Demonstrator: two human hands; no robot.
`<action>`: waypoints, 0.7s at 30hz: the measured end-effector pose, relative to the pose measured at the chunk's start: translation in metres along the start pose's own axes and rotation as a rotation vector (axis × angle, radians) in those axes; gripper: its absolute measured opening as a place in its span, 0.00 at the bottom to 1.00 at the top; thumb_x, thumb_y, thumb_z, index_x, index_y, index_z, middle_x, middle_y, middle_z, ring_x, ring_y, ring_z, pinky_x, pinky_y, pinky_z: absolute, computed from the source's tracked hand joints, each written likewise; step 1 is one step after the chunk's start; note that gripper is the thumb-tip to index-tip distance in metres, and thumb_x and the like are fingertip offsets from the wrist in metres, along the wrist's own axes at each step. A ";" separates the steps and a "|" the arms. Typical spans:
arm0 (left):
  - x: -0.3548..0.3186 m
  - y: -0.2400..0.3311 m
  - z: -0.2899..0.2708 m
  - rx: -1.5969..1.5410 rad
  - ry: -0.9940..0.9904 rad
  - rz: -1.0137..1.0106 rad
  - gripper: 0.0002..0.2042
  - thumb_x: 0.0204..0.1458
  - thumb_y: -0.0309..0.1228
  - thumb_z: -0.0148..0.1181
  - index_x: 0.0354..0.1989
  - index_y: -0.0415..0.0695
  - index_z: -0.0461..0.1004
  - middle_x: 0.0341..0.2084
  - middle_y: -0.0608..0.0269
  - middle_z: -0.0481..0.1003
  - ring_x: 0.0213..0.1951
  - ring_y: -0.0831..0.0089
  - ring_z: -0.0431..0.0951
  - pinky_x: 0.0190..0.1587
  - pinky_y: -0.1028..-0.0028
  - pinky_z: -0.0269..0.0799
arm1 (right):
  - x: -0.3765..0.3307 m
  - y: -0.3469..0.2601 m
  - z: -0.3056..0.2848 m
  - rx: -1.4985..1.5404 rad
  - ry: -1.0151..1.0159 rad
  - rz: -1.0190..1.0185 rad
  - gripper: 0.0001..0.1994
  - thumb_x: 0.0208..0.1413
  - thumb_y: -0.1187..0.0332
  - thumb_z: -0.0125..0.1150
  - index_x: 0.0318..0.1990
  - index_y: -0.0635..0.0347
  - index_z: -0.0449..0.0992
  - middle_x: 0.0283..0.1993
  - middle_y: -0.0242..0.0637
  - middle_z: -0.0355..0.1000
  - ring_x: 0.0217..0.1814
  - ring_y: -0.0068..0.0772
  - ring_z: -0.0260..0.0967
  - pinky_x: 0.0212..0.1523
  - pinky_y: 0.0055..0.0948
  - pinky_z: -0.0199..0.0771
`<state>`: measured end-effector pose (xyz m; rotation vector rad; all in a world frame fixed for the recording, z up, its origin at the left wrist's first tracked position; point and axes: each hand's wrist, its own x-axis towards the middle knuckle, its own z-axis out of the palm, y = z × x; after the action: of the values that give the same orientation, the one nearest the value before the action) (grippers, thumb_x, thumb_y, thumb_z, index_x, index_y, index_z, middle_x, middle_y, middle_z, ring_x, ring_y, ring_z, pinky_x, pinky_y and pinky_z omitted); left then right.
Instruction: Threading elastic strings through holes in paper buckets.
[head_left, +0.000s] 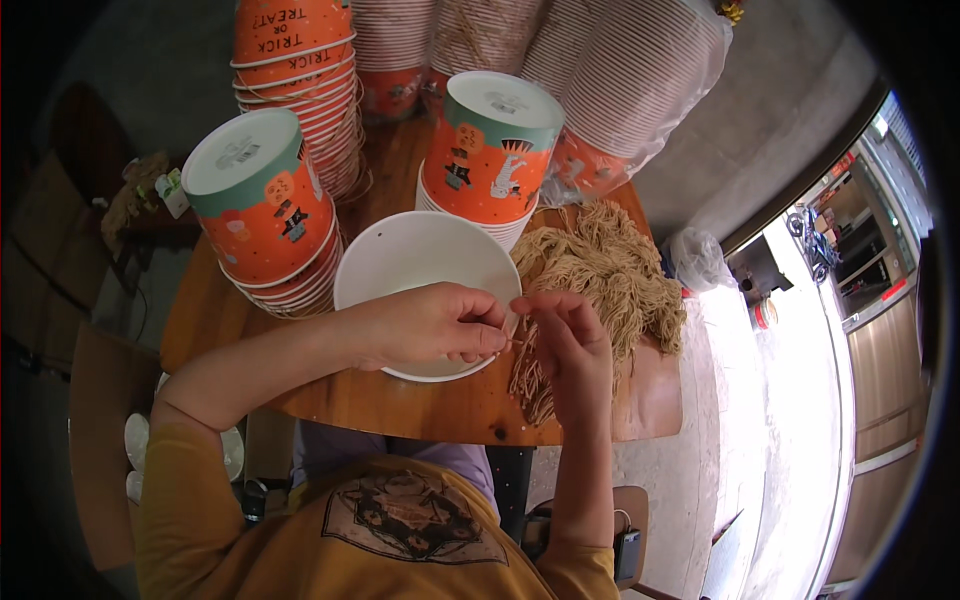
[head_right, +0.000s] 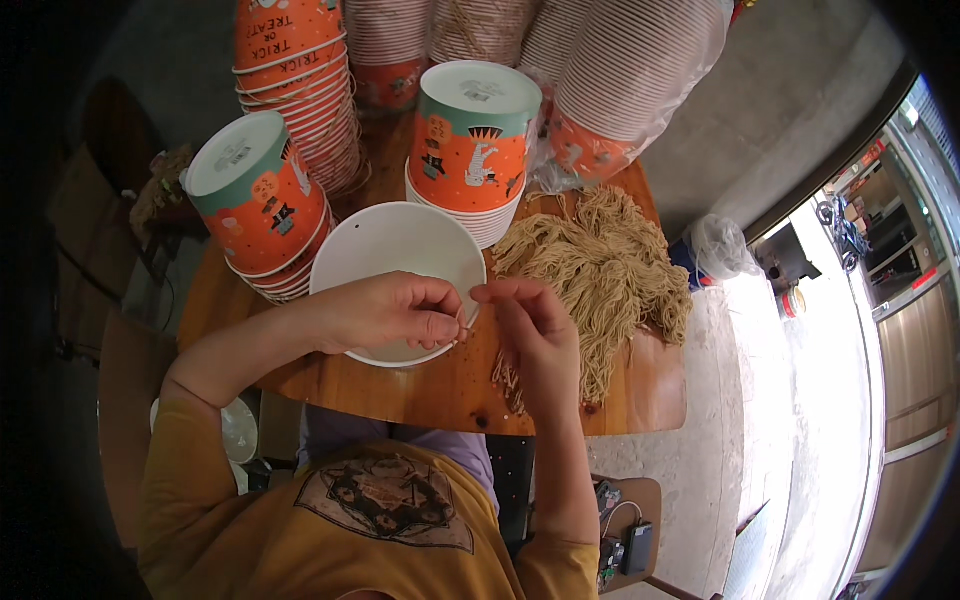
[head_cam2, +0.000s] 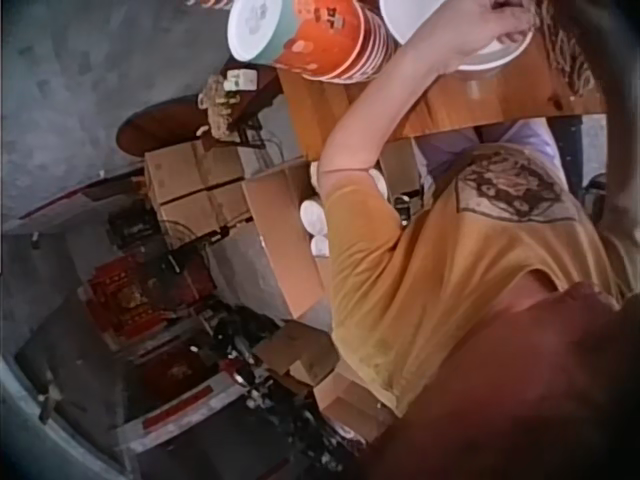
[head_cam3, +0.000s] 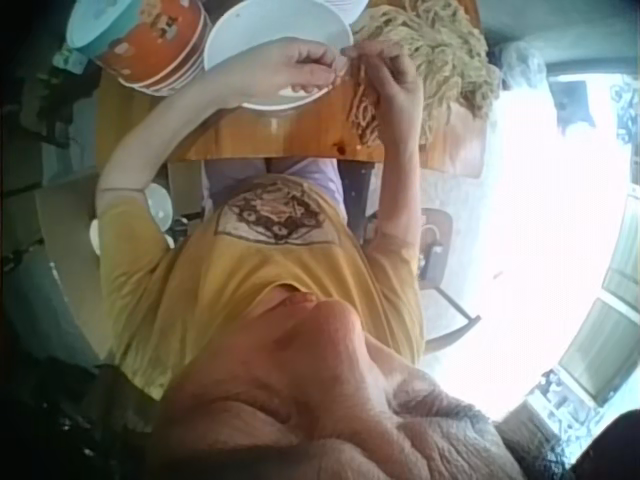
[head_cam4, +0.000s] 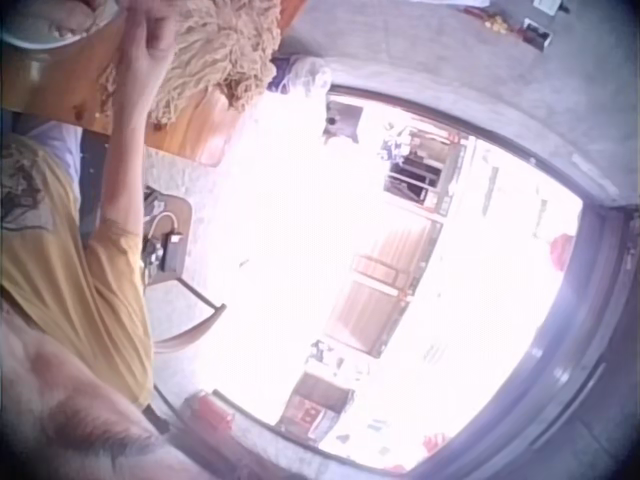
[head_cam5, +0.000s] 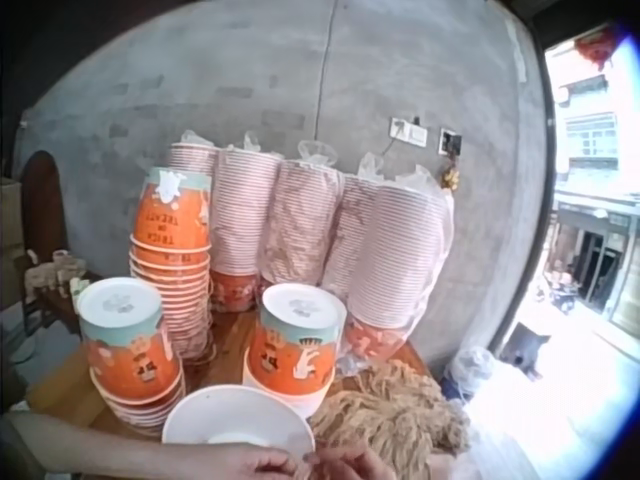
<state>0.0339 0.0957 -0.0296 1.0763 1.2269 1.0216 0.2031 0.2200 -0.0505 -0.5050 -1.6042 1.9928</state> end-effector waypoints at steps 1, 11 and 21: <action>0.000 0.003 0.001 -0.012 0.005 -0.010 0.08 0.60 0.33 0.54 0.40 0.41 0.72 0.30 0.73 0.70 0.33 0.84 0.67 0.38 0.81 0.65 | -0.007 0.000 0.003 -0.077 0.009 -0.063 0.07 0.64 0.73 0.50 0.46 0.62 0.73 0.44 0.33 0.76 0.22 0.11 0.60 0.22 0.12 0.60; 0.005 0.004 0.001 -0.041 0.032 -0.046 0.08 0.59 0.32 0.56 0.42 0.41 0.72 0.31 0.72 0.72 0.33 0.84 0.68 0.36 0.82 0.65 | -0.027 0.009 0.023 -0.855 0.170 -0.622 0.09 0.50 0.76 0.67 0.36 0.59 0.72 0.31 0.33 0.69 0.20 0.22 0.65 0.20 0.23 0.65; 0.003 0.007 0.000 -0.456 0.016 -0.213 0.07 0.58 0.28 0.57 0.43 0.42 0.72 0.37 0.68 0.74 0.37 0.82 0.74 0.38 0.81 0.70 | -0.035 0.019 0.041 -0.821 0.220 -0.671 0.09 0.49 0.76 0.69 0.35 0.58 0.73 0.27 0.31 0.68 0.20 0.24 0.66 0.18 0.21 0.65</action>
<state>0.0340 0.1002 -0.0239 0.5722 1.0275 1.0766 0.2036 0.1632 -0.0610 -0.3732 -2.0481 0.7315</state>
